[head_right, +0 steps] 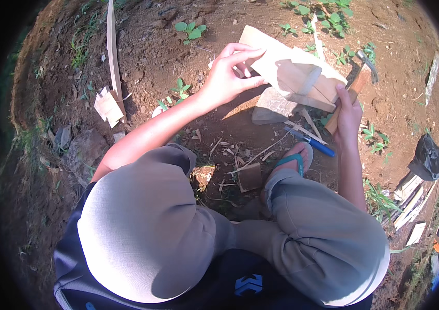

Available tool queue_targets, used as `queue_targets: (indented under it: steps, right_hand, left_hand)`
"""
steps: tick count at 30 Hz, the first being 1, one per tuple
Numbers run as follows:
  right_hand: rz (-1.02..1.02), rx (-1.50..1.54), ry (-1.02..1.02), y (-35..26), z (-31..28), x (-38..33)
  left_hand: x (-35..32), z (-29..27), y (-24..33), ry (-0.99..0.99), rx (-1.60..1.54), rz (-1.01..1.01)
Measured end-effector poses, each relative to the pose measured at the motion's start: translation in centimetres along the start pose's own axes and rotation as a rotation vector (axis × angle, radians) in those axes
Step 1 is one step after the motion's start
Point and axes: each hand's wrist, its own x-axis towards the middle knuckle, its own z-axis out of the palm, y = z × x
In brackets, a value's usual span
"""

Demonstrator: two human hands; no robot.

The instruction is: The person hammers nails into wood pieces to assemble a wooden structure while sitting on the ground outdoors.

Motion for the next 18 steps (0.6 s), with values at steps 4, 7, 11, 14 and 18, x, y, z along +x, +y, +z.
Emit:
queue_targets:
  steps: [4,7,11,14,18]
  right_hand:
    - [-0.055,0.011,0.093,2.9,0.0,1.0]
    - [-0.082,-0.002,0.118,2.5,-0.6,1.4]
    - [-0.110,0.029,0.125,2.6,-0.6,0.8]
    - [-0.136,0.006,0.116,2.4,-0.7,0.3]
    - [-0.150,-0.008,0.124,2.4,-0.9,0.0]
  left_hand:
    - [0.7,-1.4,0.2,-0.039,0.120,-0.029]
    - [1.4,-1.8,0.9,-0.043,0.498,0.106]
    - [2.7,-1.5,1.7,-0.036,0.508,0.109]
    - [3.2,-1.3,2.1,-0.187,0.503,0.182]
    - [3.4,-0.7,1.6,-0.126,0.554,0.247]
